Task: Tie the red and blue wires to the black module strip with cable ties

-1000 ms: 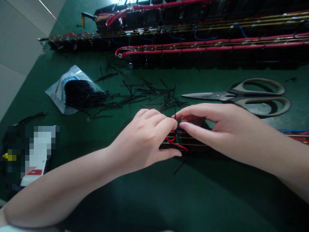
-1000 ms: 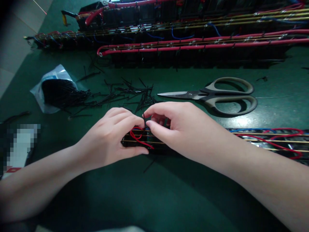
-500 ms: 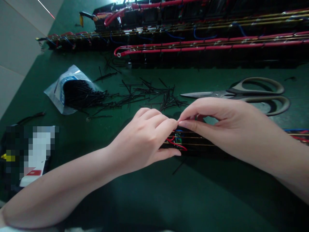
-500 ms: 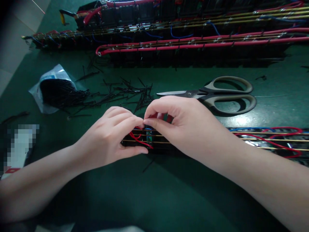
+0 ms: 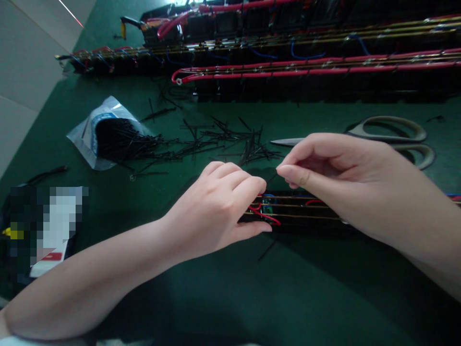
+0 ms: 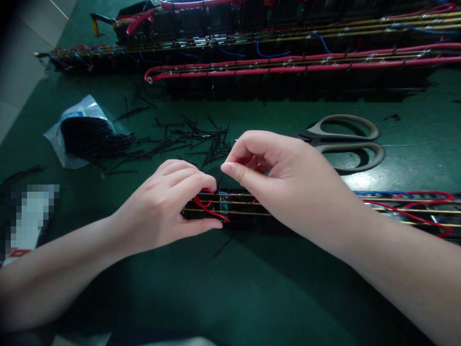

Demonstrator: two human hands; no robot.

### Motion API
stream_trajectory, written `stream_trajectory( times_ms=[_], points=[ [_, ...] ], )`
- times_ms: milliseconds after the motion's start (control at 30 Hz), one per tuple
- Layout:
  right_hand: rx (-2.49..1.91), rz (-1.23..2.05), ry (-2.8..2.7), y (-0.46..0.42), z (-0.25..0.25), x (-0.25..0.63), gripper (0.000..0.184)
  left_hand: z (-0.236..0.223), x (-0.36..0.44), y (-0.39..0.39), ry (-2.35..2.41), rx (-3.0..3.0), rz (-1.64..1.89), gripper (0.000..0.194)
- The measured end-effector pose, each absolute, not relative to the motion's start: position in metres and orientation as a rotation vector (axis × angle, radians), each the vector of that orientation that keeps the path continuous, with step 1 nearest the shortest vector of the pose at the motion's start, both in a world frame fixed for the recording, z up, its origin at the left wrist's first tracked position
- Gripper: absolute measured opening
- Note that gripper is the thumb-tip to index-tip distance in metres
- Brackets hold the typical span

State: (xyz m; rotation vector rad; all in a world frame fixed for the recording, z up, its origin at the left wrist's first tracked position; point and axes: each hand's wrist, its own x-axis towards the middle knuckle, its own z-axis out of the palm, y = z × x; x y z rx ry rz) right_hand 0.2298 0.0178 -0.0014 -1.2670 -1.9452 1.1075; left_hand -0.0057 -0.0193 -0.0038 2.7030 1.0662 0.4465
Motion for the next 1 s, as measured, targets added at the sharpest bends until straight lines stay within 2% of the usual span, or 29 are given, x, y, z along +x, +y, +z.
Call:
stream_trajectory(
  times_ms=[200,433,700,800,900,1000],
  points=[
    [-1.313,1.074,-1.953,0.017,0.001,0.228,0.037,-0.003,-0.005,-0.021,1.062,2.617,0.413,0.033],
    [-1.273,1.048,-2.044,0.017,0.004,0.227,0.021,-0.003,-0.005,-0.021,1.072,2.612,0.426,0.031],
    [-1.071,1.062,-2.303,0.018,-0.008,0.229,0.024,-0.005,-0.006,-0.021,1.075,2.588,0.423,0.031],
    [-1.072,1.051,-2.311,0.018,-0.008,0.229,0.023,0.002,-0.006,-0.017,1.065,2.429,0.533,0.027],
    [-1.080,1.033,-2.333,0.017,-0.006,0.229,0.024,0.012,-0.012,-0.005,1.143,2.206,0.713,0.011],
    [-1.109,1.026,-2.364,0.016,-0.003,0.228,0.026,0.010,-0.026,0.014,1.348,2.067,0.798,0.012]
  ],
)
